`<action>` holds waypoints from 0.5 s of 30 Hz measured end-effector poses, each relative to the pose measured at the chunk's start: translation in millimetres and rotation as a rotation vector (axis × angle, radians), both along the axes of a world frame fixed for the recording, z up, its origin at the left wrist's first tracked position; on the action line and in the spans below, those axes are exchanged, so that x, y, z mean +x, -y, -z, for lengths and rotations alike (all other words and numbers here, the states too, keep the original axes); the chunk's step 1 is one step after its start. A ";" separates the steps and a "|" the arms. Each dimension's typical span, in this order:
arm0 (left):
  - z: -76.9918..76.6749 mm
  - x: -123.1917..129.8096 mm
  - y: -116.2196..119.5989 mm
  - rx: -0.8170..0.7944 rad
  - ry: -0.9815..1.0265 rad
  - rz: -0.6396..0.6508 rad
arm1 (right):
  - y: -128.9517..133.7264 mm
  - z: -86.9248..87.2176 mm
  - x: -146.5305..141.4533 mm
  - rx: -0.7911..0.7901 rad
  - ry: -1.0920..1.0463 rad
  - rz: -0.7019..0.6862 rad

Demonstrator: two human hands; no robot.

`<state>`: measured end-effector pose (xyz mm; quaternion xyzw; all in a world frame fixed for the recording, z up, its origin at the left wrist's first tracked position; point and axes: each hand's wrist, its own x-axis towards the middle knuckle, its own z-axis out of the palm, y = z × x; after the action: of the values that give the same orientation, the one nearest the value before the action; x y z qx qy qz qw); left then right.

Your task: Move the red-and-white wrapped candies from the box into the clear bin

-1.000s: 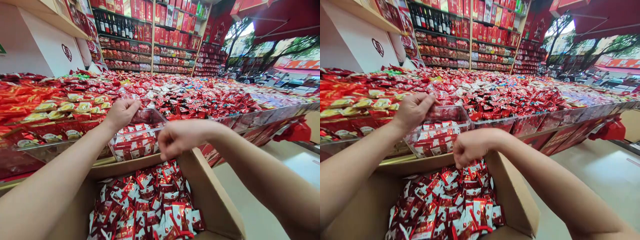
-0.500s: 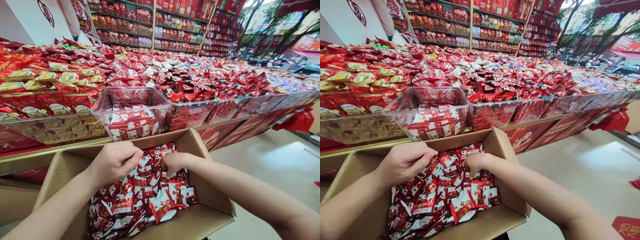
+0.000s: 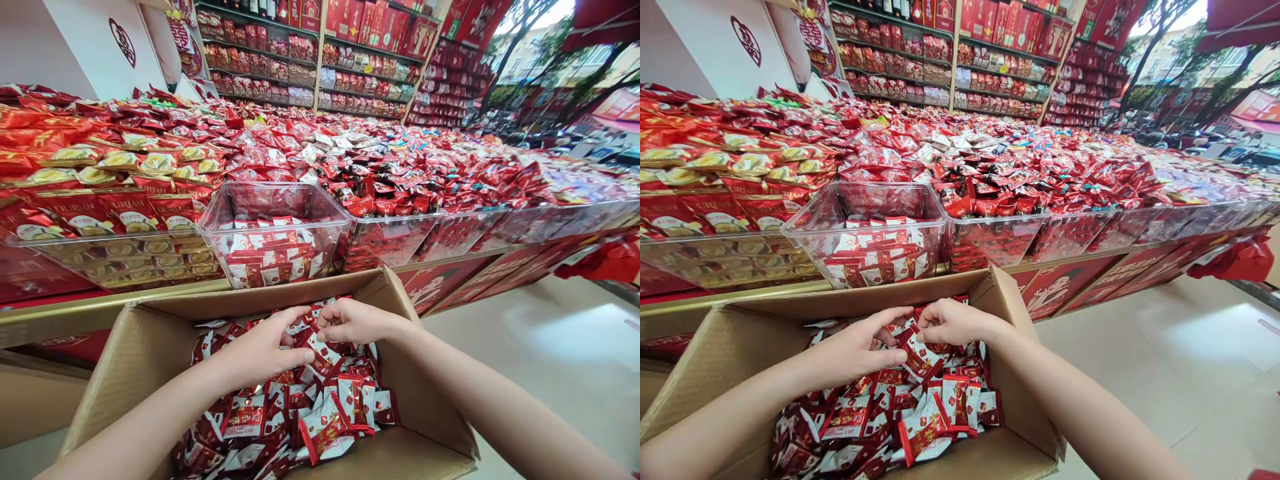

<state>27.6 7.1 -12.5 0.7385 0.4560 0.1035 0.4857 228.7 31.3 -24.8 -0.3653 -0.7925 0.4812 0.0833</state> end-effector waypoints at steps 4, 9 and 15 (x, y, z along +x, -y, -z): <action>-2.3 -3.0 -4.1 0.042 -0.045 -0.003 | 1.1 0.8 -0.1 -0.110 -0.109 0.048; -7.0 -6.3 -7.9 -0.152 0.110 0.032 | 2.1 -4.7 -0.2 -0.173 -0.206 0.118; -6.8 -8.5 -11.4 -0.249 0.223 -0.100 | 2.0 -4.4 -3.1 -0.188 -0.336 0.234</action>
<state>19.1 18.6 -5.7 0.6329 0.4449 0.1513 0.6153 225.6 29.2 -20.4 -0.3757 -0.6715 0.5939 0.2349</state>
